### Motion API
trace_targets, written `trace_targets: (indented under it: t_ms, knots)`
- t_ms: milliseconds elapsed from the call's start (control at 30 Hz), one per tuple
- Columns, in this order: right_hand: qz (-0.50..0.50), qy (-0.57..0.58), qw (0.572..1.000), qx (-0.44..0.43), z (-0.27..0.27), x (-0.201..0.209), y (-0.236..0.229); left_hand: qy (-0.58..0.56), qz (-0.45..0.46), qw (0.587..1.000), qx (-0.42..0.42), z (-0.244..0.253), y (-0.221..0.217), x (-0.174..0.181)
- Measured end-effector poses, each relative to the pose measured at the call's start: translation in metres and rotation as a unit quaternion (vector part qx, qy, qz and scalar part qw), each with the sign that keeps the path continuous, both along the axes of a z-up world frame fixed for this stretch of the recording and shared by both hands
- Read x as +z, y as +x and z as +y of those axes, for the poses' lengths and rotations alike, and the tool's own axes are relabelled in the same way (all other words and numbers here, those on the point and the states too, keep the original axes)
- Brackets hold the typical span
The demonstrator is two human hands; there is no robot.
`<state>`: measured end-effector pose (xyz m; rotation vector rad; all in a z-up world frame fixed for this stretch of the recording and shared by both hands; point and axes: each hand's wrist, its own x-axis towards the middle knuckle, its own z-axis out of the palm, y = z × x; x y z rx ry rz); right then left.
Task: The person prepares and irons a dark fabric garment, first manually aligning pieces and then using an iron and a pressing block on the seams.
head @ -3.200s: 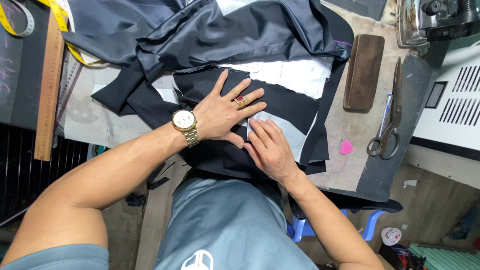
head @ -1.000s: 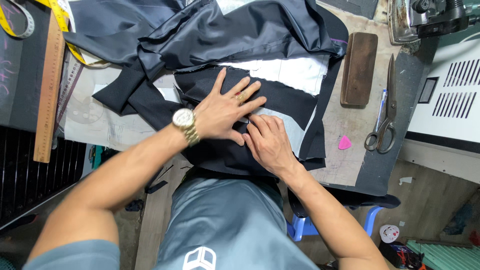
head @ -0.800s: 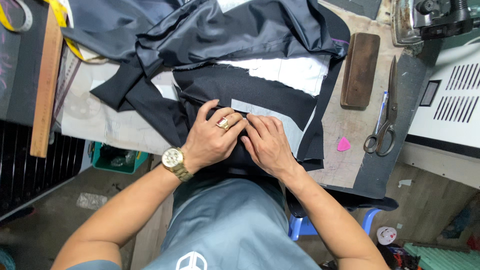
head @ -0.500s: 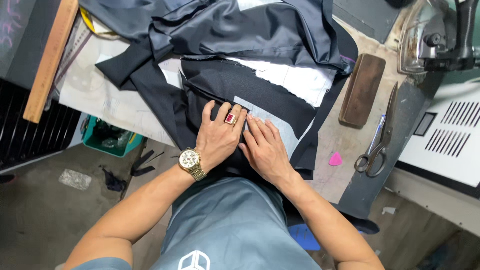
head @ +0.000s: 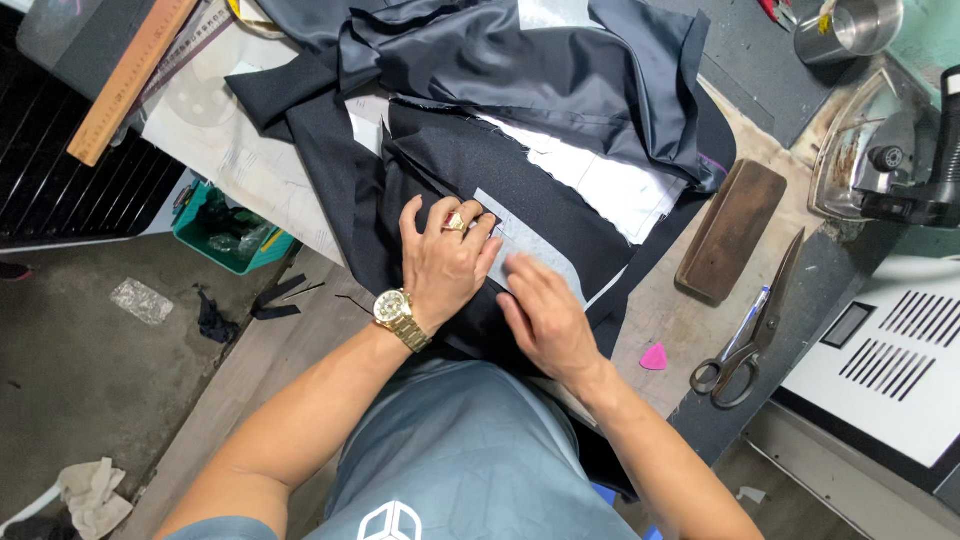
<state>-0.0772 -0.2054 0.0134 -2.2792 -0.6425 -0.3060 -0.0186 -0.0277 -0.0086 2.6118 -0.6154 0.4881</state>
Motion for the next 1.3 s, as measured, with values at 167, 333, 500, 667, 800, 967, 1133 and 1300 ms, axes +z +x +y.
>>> trace_targets:
  t_ms: [167, 333, 500, 667, 800, 967, 1133, 1300]
  knots:
    - [-0.102, -0.051, 0.993, 0.005, -0.014, -0.006, -0.001, -0.003, 0.013, 1.000, 0.000, 0.000, -0.001, -0.001]
    - [-0.120, -0.062, 0.991, 0.019, -0.022, -0.019, -0.007, -0.014, 0.038, 0.999, -0.003, 0.001, 0.000, 0.003]
    - [-0.131, -0.055, 0.990, 0.028, -0.008, -0.024, -0.017, -0.014, 0.059, 0.998, -0.022, 0.006, 0.002, 0.013]
    - [-0.129, -0.082, 0.988, 0.000, -0.017, -0.013, -0.008, 0.001, 0.067, 0.997, -0.041, 0.011, 0.007, 0.017]
    - [-0.119, -0.106, 0.987, 0.034, -0.023, -0.028, -0.014, 0.005, 0.072, 0.996, -0.048, 0.014, 0.007, 0.018]
    - [-0.107, -0.110, 0.987, 0.045, -0.018, -0.031, -0.018, -0.006, 0.082, 0.995, -0.049, 0.014, 0.007, 0.016]
    - [-0.099, -0.117, 0.988, 0.038, -0.008, -0.027, -0.022, -0.012, 0.082, 0.995, -0.050, 0.015, 0.007, 0.012]
    - [-0.090, -0.119, 0.989, 0.022, -0.003, -0.023, -0.023, -0.025, 0.072, 0.996, -0.040, 0.009, 0.004, 0.007]
